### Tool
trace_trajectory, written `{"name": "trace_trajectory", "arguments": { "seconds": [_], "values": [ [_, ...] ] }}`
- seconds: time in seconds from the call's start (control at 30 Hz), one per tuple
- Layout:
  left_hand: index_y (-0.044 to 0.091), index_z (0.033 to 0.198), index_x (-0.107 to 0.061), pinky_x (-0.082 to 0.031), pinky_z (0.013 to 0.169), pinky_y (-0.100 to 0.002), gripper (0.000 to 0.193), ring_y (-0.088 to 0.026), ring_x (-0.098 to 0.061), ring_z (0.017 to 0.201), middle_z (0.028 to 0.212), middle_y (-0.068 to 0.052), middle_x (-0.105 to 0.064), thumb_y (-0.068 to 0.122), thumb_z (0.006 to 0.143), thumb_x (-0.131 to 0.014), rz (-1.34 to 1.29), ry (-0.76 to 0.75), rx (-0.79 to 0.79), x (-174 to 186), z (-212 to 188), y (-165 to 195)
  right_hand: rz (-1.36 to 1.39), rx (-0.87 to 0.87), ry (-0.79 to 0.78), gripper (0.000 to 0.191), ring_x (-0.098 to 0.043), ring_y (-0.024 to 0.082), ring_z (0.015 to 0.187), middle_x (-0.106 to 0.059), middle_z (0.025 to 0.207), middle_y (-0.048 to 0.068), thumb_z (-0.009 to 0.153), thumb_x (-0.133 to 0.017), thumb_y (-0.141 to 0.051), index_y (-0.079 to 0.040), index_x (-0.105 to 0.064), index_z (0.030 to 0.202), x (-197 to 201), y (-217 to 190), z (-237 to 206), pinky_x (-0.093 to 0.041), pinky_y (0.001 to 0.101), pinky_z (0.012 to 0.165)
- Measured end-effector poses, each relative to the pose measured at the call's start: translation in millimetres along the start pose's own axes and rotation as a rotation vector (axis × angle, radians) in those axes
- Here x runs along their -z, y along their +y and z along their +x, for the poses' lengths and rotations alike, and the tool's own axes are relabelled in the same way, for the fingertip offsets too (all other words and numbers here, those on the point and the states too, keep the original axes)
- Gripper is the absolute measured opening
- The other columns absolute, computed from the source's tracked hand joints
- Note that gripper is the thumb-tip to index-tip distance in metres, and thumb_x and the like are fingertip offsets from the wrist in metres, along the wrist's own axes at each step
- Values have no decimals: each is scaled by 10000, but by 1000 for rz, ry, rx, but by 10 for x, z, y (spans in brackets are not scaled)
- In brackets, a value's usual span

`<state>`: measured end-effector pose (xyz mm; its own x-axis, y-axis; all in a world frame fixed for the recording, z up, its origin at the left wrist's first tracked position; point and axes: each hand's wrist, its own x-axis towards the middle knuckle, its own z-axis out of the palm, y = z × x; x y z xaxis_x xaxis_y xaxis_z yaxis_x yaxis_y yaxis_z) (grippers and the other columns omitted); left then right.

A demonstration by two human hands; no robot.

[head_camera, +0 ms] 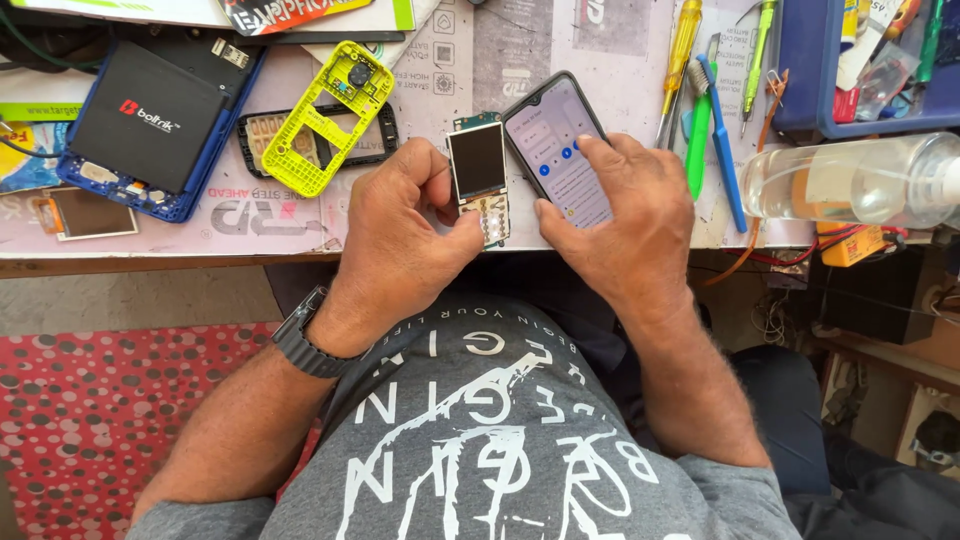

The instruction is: The person assembles a small mobile phone by inserting a battery into the motherboard and attaching the keypad. They then use a smartphone flashlight to inspect the device and use tweezers to adjust internal components.

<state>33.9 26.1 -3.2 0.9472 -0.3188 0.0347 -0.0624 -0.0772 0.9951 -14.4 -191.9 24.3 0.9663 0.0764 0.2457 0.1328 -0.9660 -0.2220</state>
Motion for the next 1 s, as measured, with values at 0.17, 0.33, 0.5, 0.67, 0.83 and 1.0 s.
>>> {"name": "trace_trajectory", "arguments": {
  "seconds": [0.17, 0.33, 0.5, 0.67, 0.83, 1.0],
  "values": [
    [55, 778, -441, -428, 546, -253, 336, -68, -484, 630, 687, 8, -469, 3, 763, -772, 51, -11, 11, 14, 25, 34, 294, -140, -4, 661, -687, 255, 1062, -726, 1183, 146, 734, -906, -201, 1, -660, 1314, 198, 170, -55, -555, 374, 972],
    [48, 790, -419, -408, 530, -283, 330, -97, -483, 615, 687, -27, -476, 5, 781, -746, 40, -38, -7, 2, 30, 33, 826, -132, 10, 774, -679, 164, 1159, -701, 1243, 140, 768, -911, -202, 37, -568, 1419, 543, 162, -222, -536, 296, 1092],
    [49, 777, -415, -399, 523, -303, 330, -112, -478, 592, 670, -37, -476, 20, 759, -743, 63, -29, -43, -18, 52, 44, 917, -117, 33, 836, -675, 172, 1162, -691, 1247, 154, 744, -918, -241, 49, -554, 1439, 658, 59, -175, -531, 302, 1105],
    [50, 749, -407, -370, 487, -305, 343, -109, -437, 561, 635, -36, -453, 51, 752, -750, 27, -45, 43, -3, 80, 62, 854, -31, 39, 824, -668, 177, 1181, -683, 1264, 159, 733, -917, -206, 54, -555, 1425, 551, 55, -56, -531, 305, 1102],
    [64, 741, -412, -368, 475, -291, 365, -81, -418, 546, 592, -7, -441, 82, 749, -777, -39, -42, 52, -29, 89, 105, 693, 109, 51, 800, -671, 189, 1175, -677, 1255, 165, 716, -912, -131, 52, -563, 1413, 364, 182, 4, -546, 309, 1087],
    [75, 736, -408, -356, 467, -285, 363, -63, -410, 554, 598, 12, -436, 67, 757, -771, -102, -40, 63, -39, 87, 120, 707, 139, 61, 828, -642, 189, 1197, -647, 1294, 147, 726, -916, -112, 38, -523, 1439, 247, 226, -7, -516, 303, 1065]
  ]
}}
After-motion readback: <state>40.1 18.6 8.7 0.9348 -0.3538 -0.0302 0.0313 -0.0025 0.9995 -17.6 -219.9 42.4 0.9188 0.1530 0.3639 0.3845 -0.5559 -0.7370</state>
